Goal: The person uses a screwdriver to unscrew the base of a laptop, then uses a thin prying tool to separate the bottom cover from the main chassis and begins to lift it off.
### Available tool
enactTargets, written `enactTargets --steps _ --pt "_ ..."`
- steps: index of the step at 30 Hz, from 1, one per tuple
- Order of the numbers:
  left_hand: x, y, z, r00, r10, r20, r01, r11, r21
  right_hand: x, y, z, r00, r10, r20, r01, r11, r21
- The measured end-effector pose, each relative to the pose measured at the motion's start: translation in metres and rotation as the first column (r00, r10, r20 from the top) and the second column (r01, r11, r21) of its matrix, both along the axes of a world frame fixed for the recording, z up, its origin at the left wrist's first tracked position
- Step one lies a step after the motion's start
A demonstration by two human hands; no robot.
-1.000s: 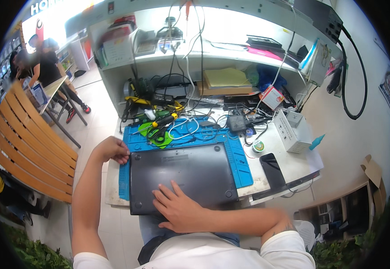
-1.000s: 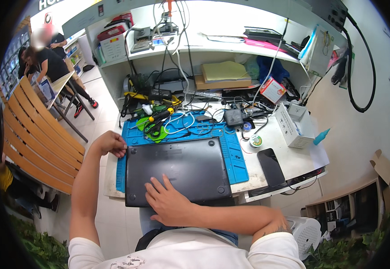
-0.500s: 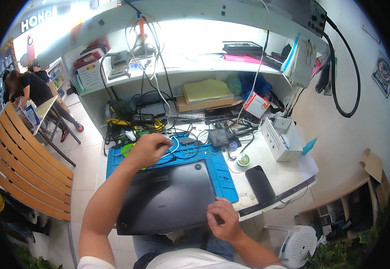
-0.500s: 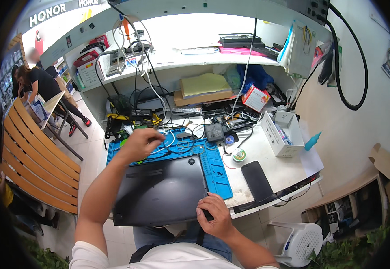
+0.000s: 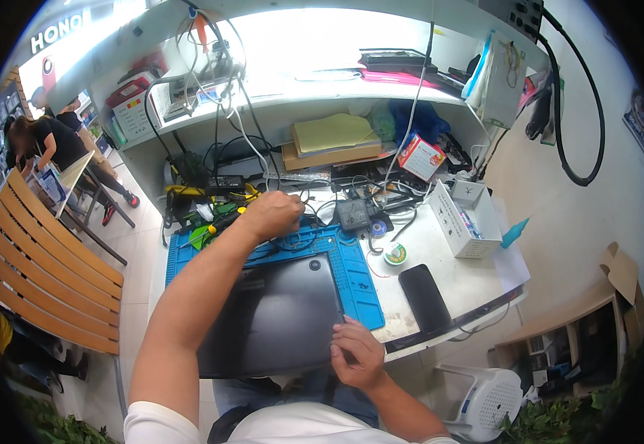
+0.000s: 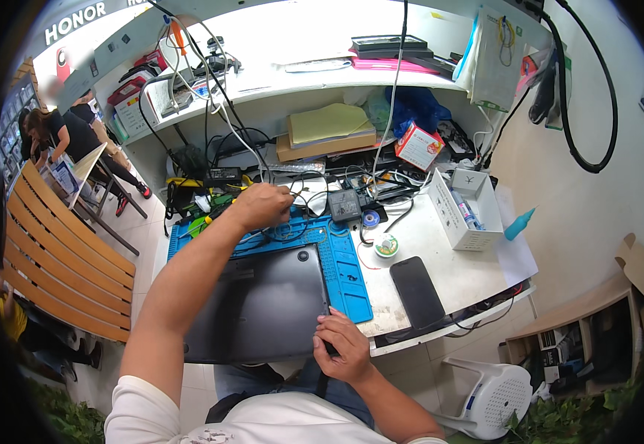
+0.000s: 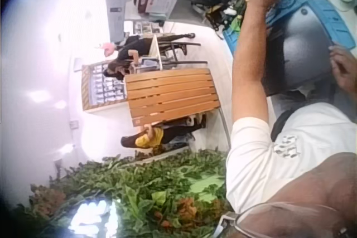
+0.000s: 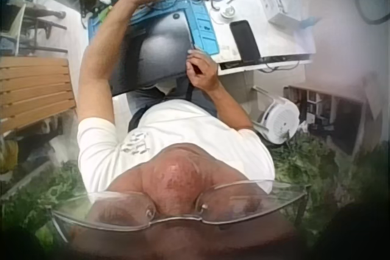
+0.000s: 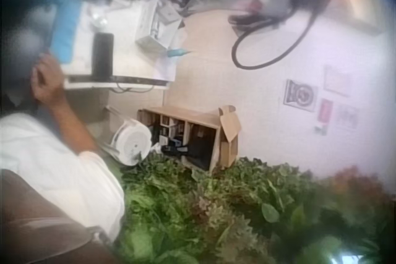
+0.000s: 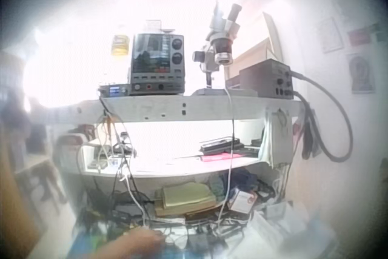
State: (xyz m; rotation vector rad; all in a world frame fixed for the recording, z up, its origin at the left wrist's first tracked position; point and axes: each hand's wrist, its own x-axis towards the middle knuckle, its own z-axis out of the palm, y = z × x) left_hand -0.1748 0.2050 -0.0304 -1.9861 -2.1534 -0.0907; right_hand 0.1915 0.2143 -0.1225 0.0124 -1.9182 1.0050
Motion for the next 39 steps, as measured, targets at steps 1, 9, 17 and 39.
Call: enactTargets --steps 1,9,17,39 --pt "0.007 -0.005 0.013 1.000 -0.013 0.010 0.013 1.000 0.014 0.001 0.001 -0.001 1.000 -0.013 0.001 0.013 1.000 0.005" --pt "0.015 -0.101 0.061 0.984 0.059 0.170 -0.105 0.956 0.274 0.001 -0.002 -0.001 0.999 -0.045 0.012 0.045 0.999 -0.006" --pt "0.061 -0.301 0.026 0.110 -0.395 0.912 -0.775 0.540 0.327 0.006 -0.008 0.001 0.995 -0.031 0.099 0.046 0.987 -0.157" --pt "0.194 -0.410 -0.051 -0.204 -0.057 0.977 -0.876 0.457 -0.156 -0.004 0.027 0.003 0.973 -0.026 0.227 0.064 0.985 -0.160"
